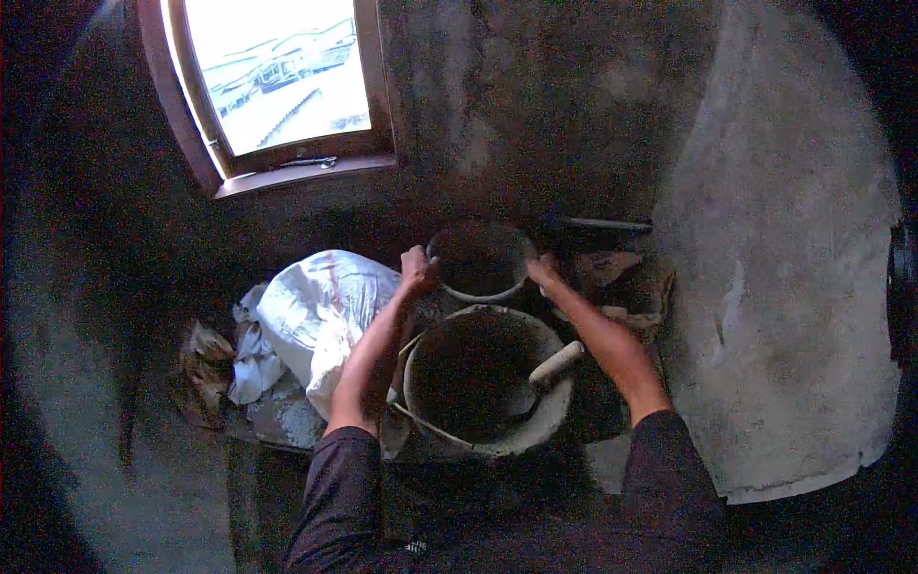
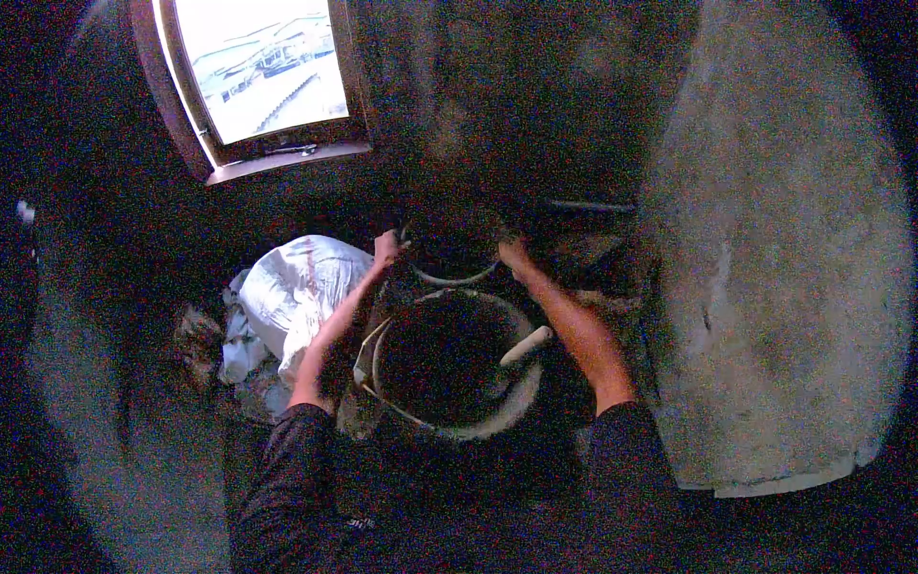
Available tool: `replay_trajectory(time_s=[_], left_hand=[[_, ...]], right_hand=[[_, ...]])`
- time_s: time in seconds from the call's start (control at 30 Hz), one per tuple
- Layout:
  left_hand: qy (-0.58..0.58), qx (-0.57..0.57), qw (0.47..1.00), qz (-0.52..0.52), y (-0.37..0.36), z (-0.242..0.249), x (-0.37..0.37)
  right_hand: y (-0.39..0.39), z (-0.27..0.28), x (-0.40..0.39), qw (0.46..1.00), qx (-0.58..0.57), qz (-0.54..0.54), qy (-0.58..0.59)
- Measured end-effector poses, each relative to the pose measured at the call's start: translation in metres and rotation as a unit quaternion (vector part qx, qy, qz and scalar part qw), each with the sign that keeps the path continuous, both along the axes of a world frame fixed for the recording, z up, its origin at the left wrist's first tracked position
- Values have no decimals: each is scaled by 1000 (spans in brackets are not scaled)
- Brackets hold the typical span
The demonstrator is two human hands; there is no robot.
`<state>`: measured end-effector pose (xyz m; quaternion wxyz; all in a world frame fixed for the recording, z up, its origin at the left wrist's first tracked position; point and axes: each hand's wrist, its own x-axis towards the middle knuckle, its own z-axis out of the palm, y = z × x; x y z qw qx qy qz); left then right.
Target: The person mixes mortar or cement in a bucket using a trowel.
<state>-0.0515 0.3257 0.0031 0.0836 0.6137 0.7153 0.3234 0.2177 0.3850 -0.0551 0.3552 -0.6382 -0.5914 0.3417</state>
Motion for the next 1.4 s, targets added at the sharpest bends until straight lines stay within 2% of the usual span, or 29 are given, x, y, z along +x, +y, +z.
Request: replay_trajectory(time_s=[0.07, 0.13, 0.2, 0.27, 0.33, 0.37, 0.4, 0.5, 0.57, 0.6, 0.67, 0.7, 0.73, 0.77, 0.8, 0.87, 0.9, 0.97, 1.0, 1.03, 1.07, 1.1, 1.13, 1.2, 1.23, 1.27, 1.3, 1.33, 1.4], left_hand=[[-59, 21, 998, -24, 11, -17, -4], [-8, 10, 999, -49, 18, -16, -6], [64, -26, 994, -79, 25, -9, -6], [88, -6, 989, -119, 40, -28, -17], [157, 184, 962, -126, 50, -53, -26], [158, 189, 961, -129, 56, -55, -31], [142, 198, 961, -131, 57, -60, -33], [102, 218, 963, -119, 62, -69, -36], [78, 225, 965, -106, 52, -64, -32], [93, 198, 968, -126, 40, -50, -30], [106, 165, 970, -144, 26, -28, -23], [92, 121, 983, -100, 28, -20, -20], [79, 73, 993, -56, 27, -12, -18], [90, 92, 990, -52, 13, 3, -15], [101, 111, 988, -48, -4, 28, -11], [33, 15, 999, -23, -50, 87, -2], [-24, 67, 997, -19, -77, 109, 5], [-118, 173, 978, -20, -135, 130, 17], [-120, 206, 971, -3, -170, 139, 29], [-149, 203, 968, -18, -197, 132, 30], [44, 162, 985, -36, -224, 111, 23], [-39, 164, 985, 16, -251, 104, 32], [-123, 140, 980, 68, -281, 60, 40], [-171, -45, 979, 102, -315, 48, 54], [-159, -103, 974, 122, -327, 34, 59], [-146, -159, 966, 142, -332, 24, 64], [-229, -192, 943, 148, -336, 17, 69], [-229, -194, 942, 148, -336, 11, 72], [-358, -40, 927, 103, -337, -5, 75]], right_hand=[[4, -10, 2, 1000, -10, -2, -10], [-6, -2, -3, 974, -56, 38, 216], [-15, 18, -5, 979, -60, 32, 191], [-32, 44, -8, 987, -80, 18, 140], [-54, 59, -14, 990, -107, 6, 89], [-63, 63, -16, 981, -84, 32, 175], [-59, 59, -15, 981, -83, 29, 174], [-53, 57, -13, 969, -129, 96, 186], [-65, 82, -9, 957, -196, 146, 155], [-55, 74, 4, 957, -198, 144, 155], [-27, 42, 37, 916, -145, 358, 113], [-39, 63, 33, 914, -150, 359, 115], [-69, 109, 27, 946, -172, 276, 13], [-96, 141, 23, 959, -193, 189, -90], [-110, 151, 27, 956, -202, 191, -88], [-137, 155, 42, 888, -64, 326, -318], [-150, 163, 43, 887, -70, 330, -317], [-175, 167, 43, 803, -35, 417, -424], [-174, 157, 45, 803, -34, 418, -423], [-173, 138, 49, 772, 15, 428, -470], [-177, 125, 51, 736, 63, 437, -513], [-191, 131, 44, 744, 83, 414, -518], [-203, 132, 39, 742, 79, 416, -520], [-217, 131, 25, 691, 11, 484, -536], [-222, 129, 15, 690, 9, 486, -536], [-225, 125, 5, 663, -21, 532, -527], [-228, 121, 1, 633, -54, 576, -514], [-225, 113, 5, 633, -56, 577, -513], [-221, 101, 10, 711, 47, 581, -393]])
